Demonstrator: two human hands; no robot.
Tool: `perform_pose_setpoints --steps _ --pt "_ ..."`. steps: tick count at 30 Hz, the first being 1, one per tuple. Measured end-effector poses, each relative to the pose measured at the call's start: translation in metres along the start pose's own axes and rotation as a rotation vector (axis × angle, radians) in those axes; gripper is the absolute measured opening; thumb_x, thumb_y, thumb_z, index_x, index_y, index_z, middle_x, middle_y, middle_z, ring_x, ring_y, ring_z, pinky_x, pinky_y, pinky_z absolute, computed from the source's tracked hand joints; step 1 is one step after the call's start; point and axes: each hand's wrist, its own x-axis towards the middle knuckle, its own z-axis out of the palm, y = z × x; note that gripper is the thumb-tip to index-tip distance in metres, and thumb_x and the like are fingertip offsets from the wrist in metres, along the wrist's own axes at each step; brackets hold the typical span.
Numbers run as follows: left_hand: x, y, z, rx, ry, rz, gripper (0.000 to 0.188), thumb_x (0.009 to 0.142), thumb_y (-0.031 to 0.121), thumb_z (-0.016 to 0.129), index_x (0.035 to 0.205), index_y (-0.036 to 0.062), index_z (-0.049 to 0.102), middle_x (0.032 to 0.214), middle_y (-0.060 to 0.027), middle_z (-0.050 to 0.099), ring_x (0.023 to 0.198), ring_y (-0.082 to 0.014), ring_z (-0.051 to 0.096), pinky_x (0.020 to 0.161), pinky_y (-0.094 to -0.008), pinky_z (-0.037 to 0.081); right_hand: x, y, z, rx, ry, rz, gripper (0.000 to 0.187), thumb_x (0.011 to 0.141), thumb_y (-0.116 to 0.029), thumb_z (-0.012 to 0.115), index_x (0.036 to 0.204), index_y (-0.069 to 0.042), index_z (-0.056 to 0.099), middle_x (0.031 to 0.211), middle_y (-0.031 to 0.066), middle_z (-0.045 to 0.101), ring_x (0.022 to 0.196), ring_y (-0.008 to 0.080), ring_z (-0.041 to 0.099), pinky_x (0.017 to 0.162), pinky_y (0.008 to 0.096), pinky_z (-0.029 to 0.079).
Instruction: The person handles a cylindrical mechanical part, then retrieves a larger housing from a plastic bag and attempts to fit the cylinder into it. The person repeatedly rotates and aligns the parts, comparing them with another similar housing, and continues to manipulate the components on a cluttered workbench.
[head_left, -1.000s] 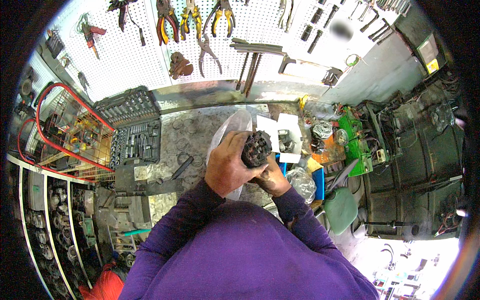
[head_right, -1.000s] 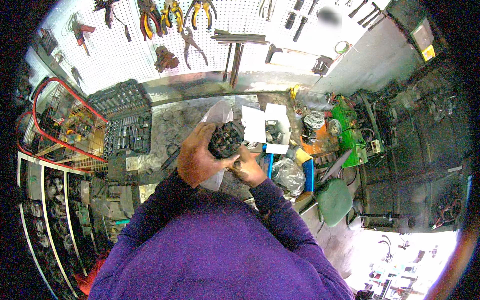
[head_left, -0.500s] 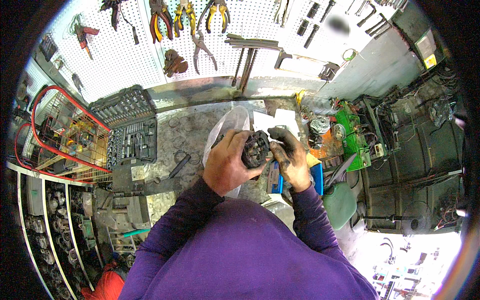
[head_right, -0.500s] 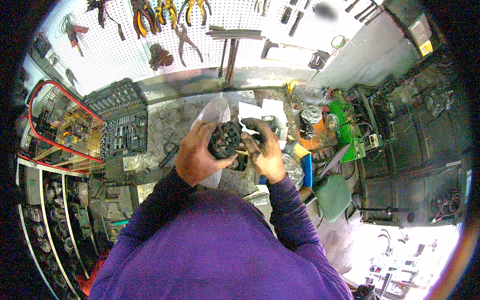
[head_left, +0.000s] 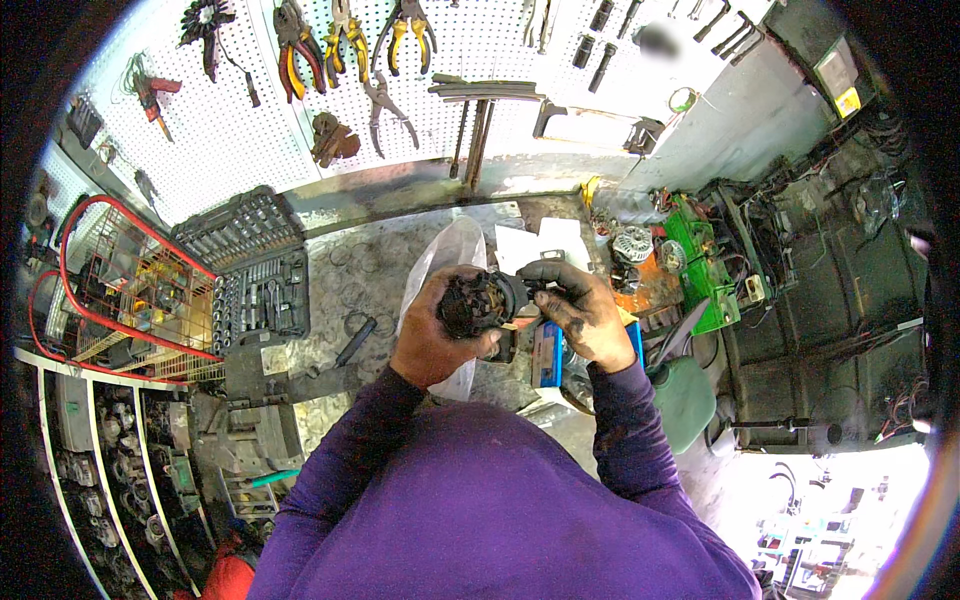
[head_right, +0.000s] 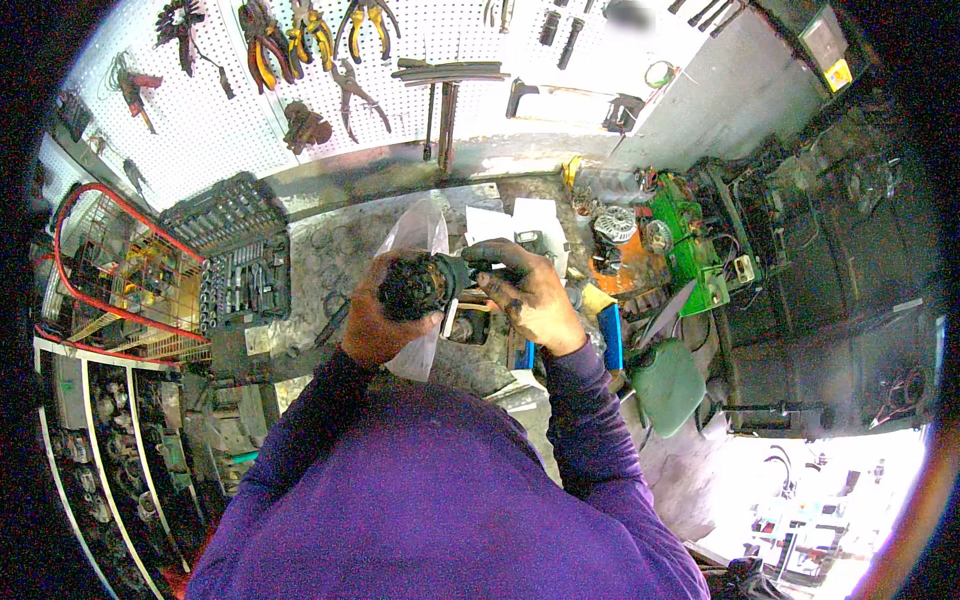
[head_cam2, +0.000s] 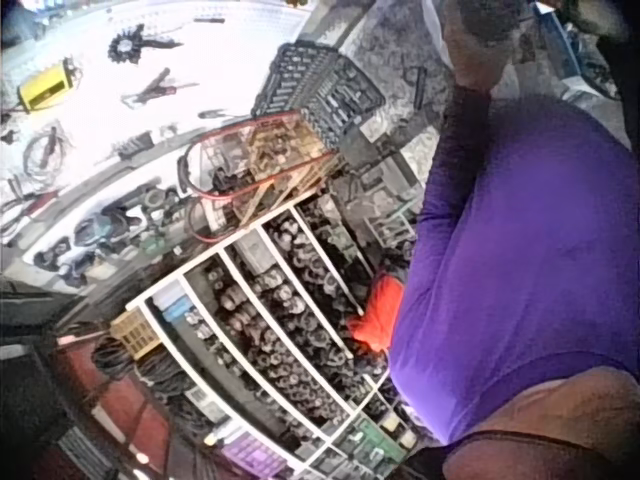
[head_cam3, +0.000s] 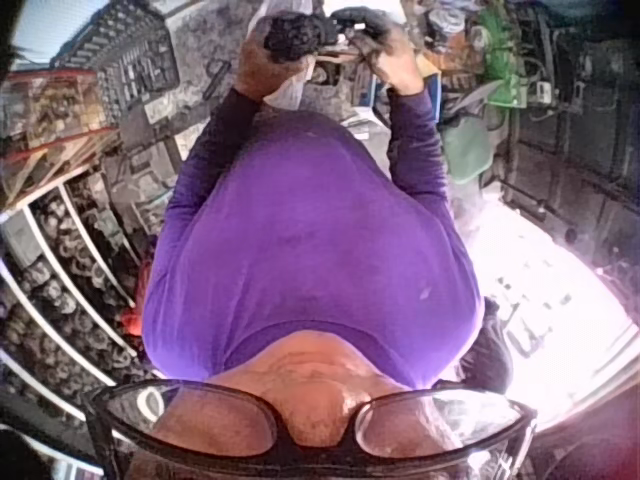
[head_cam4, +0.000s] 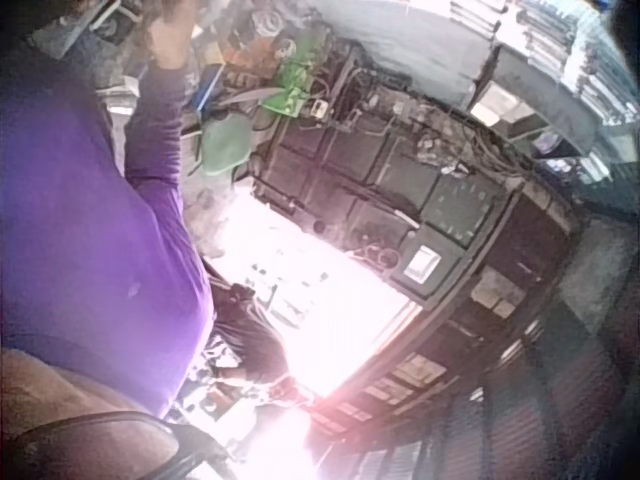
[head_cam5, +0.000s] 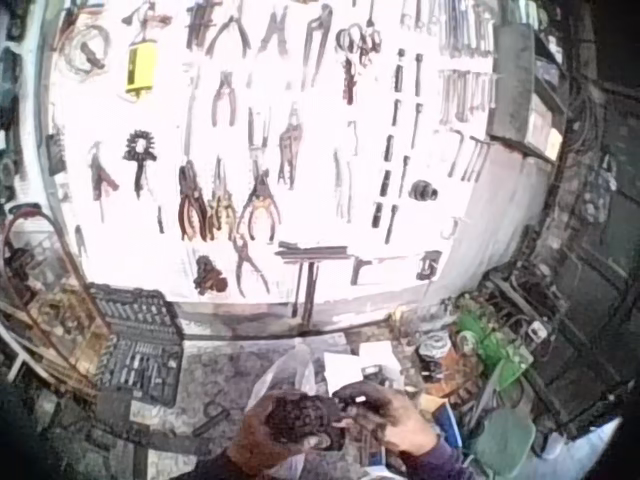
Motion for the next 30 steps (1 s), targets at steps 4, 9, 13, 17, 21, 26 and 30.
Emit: perform_pose_setpoints --steps 4,9,13,17,21,26,30 --pt "-0.002 -0.011 0.000 -0.084 -0.013 -0.034 0.074 0.069 0.010 0.089 0.134 0.0068 0.054 0.122 -0.0086 0.069 0.114 -0.0197 0.067 0.103 -0.0362 0.054 -0.006 0.000 0.001 0.004 0.025 -0.002 0.029 0.093 -0.008 0.072 0.122 -0.002 0.069 0.115 0.0121 0.071 0.107 0.0257 0.069 0.095 0.0378 0.054" --pt "-0.004 -0.017 0.001 -0.184 -0.032 -0.061 0.075 0.069 0.012 0.091 0.135 0.0067 0.054 0.124 -0.0082 0.068 0.116 -0.0196 0.066 0.104 -0.0367 0.054 -0.007 0.002 0.006 0.048 0.025 -0.058 0.033 0.088 -0.008 0.078 0.119 -0.001 0.069 0.117 0.0131 0.069 0.112 0.0269 0.066 0.098 0.0380 0.052" --pt "-0.003 -0.017 0.000 -0.223 -0.041 -0.075 0.075 0.069 0.014 0.092 0.135 0.0073 0.055 0.125 -0.0080 0.068 0.117 -0.0195 0.066 0.104 -0.0378 0.054 -0.007 -0.001 0.008 -0.011 0.006 -0.114 0.036 0.086 -0.010 0.080 0.120 -0.002 0.070 0.119 0.0147 0.067 0.114 0.0311 0.065 0.099 0.0399 0.051" --pt "-0.001 -0.011 0.000 -0.177 -0.048 -0.032 0.069 0.073 0.009 0.090 0.133 0.0038 0.055 0.120 -0.0086 0.068 0.112 -0.0181 0.066 0.101 -0.0343 0.054 -0.008 -0.010 0.007 -0.267 -0.009 -0.203 0.038 0.087 -0.006 0.078 0.125 -0.003 0.070 0.126 0.0161 0.067 0.120 0.0320 0.064 0.102 0.0421 0.050" --pt "-0.001 0.000 0.000 0.060 -0.001 -0.029 0.065 0.073 0.011 0.088 0.130 0.0034 0.058 0.116 -0.0100 0.069 0.108 -0.0193 0.068 0.097 -0.0350 0.055 -0.007 -0.011 0.010 -0.403 0.018 -0.232 0.036 0.087 -0.008 0.078 0.123 -0.007 0.072 0.125 0.0154 0.067 0.119 0.0336 0.064 0.102 0.0434 0.050" --pt "0.000 0.005 0.002 0.067 0.039 -0.066 0.056 0.074 0.016 0.087 0.123 0.0035 0.063 0.112 -0.0110 0.073 0.101 -0.0211 0.070 0.093 -0.0369 0.056 -0.003 0.000 0.016 -0.294 0.011 -0.237 0.035 0.088 -0.014 0.077 0.122 -0.008 0.072 0.122 0.0160 0.065 0.115 0.0384 0.061 0.100 0.0454 0.050" --pt "0.000 0.003 0.001 0.079 0.021 -0.072 0.058 0.073 0.017 0.088 0.123 0.0032 0.063 0.110 -0.0112 0.073 0.101 -0.0223 0.070 0.094 -0.0376 0.056 -0.004 0.005 0.020 -0.265 0.015 -0.230 0.034 0.088 -0.011 0.077 0.122 -0.008 0.073 0.123 0.0147 0.065 0.116 0.0359 0.062 0.101 0.0444 0.050"
